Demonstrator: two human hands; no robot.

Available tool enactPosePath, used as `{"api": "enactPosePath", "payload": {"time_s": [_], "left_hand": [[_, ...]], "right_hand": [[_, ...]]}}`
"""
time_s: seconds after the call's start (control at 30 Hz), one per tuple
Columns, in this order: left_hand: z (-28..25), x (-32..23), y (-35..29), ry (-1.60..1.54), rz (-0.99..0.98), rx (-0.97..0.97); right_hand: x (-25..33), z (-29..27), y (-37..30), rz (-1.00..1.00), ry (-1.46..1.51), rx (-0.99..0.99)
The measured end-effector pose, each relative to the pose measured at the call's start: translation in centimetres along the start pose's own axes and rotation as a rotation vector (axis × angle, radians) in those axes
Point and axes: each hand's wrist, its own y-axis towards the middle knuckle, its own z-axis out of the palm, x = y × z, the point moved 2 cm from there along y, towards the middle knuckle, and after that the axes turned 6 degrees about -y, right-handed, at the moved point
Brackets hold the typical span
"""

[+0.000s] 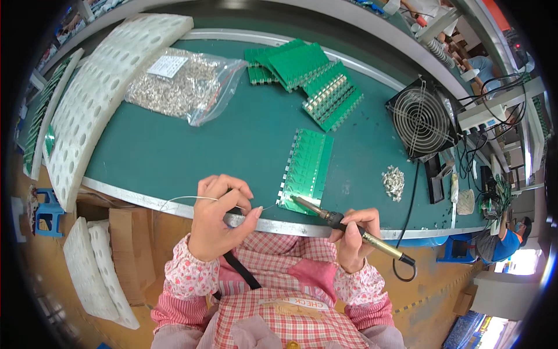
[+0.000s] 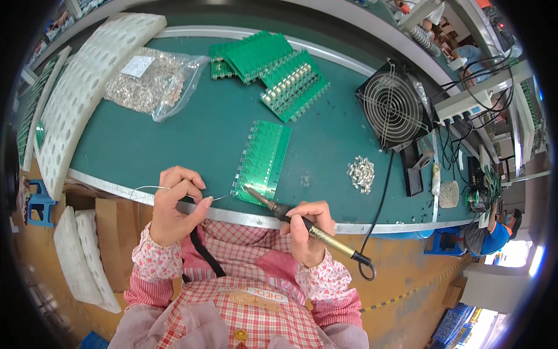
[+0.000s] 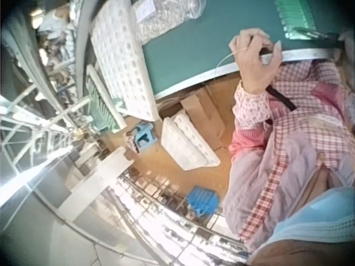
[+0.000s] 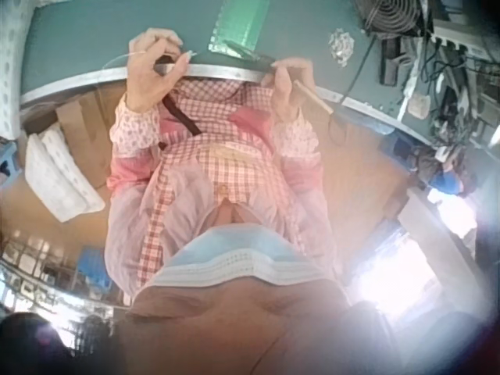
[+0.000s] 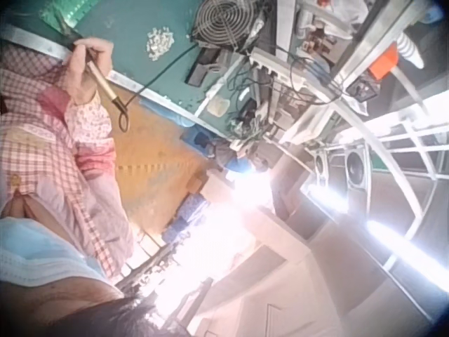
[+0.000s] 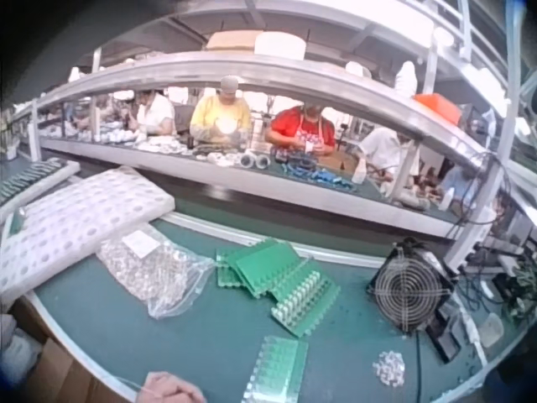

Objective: The person shifts foam trays on the table, solders components onto circuit boards using a soldering iron and solder wire, and places the soldered board onto a foam holder.

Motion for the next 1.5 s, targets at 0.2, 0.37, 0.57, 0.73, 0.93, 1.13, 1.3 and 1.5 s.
{"api": "enactPosePath", "payload": {"time_s": [0.2, 0.37, 0.57, 0.73, 0.93, 1.13, 1.3, 1.5], "left_hand": [[-0.02, 0.31, -0.36, -0.049, -0.025, 0.019], [-0.13, 0.44, -0.55, -0.075, -0.040, 0.030], [-0.08, 0.24, -0.41, -0.045, -0.028, 0.025], [0.04, 0.33, -0.38, -0.034, -0.018, 0.020], [0.02, 0.34, -0.36, -0.015, -0.008, 0.021], [0.01, 0.13, -0.34, -0.011, 0.000, 0.016], [0.12, 0.21, -0.54, -0.020, -0.012, 0.009], [0.23, 0.18, -0.26, -0.030, -0.019, 0.009]], "right_hand": [[-0.45, -0.17, 0.07, -0.102, 0.025, 0.102], [-0.15, 0.04, 0.26, -0.065, -0.032, 0.120], [-0.14, 0.23, 0.33, -0.129, -0.030, 0.125], [-0.09, 0.34, 0.53, -0.217, -0.119, 0.131], [-0.40, 0.25, 0.58, -0.304, -0.146, 0.176], [-0.19, 0.26, 0.52, -0.317, -0.161, 0.169], [-0.14, 0.17, 0.52, -0.337, -0.169, 0.182], [-0.31, 0.04, 0.34, -0.242, -0.112, 0.088]]}}
